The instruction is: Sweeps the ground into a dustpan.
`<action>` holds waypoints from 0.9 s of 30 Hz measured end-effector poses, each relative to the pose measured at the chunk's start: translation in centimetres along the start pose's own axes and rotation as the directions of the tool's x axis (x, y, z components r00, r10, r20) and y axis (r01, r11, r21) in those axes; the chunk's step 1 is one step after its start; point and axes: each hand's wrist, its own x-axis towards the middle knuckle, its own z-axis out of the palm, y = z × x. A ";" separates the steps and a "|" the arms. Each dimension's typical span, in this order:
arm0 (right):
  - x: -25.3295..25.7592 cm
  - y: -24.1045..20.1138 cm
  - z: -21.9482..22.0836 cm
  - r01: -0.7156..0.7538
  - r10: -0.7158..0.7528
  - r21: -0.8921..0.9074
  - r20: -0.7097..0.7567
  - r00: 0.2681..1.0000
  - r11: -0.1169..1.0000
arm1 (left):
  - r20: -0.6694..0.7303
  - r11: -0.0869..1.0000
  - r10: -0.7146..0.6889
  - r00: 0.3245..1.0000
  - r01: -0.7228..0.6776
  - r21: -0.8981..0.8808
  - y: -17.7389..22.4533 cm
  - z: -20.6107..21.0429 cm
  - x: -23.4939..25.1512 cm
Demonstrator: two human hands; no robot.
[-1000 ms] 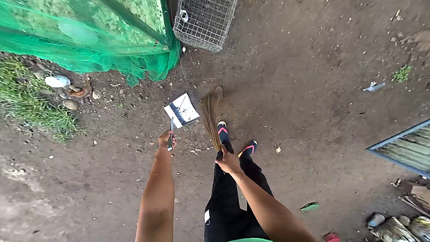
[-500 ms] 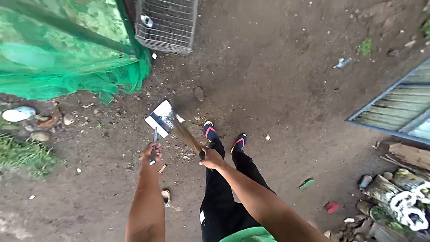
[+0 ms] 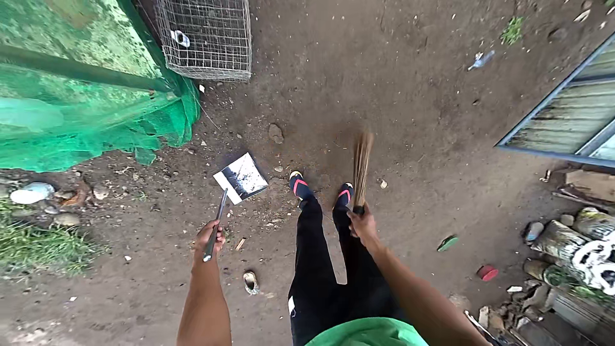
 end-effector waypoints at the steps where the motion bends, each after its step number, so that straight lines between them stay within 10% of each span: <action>1: 1.3 -0.7 1.4 -0.030 0.029 0.046 0.025 0.999 0.998 | -0.004 1.000 0.007 1.000 -0.007 0.014 -0.1 0.9 -0.1; 12: -13.3 -1.8 8.1 0.168 -0.020 -0.152 0.681 0.732 0.974 | 0.006 0.999 -0.006 1.000 0.007 -0.053 1.0 3.3 -0.2; 22: -9.4 -3.0 -11.1 0.178 -0.150 0.002 0.542 0.827 0.984 | 0.214 0.993 0.112 0.970 -0.100 -0.066 1.5 1.3 -6.0; 27: -7.7 -2.9 -20.0 -0.078 -0.135 0.505 0.373 0.918 0.860 | 0.296 0.988 0.133 0.946 -0.103 -0.117 2.7 3.8 -11.7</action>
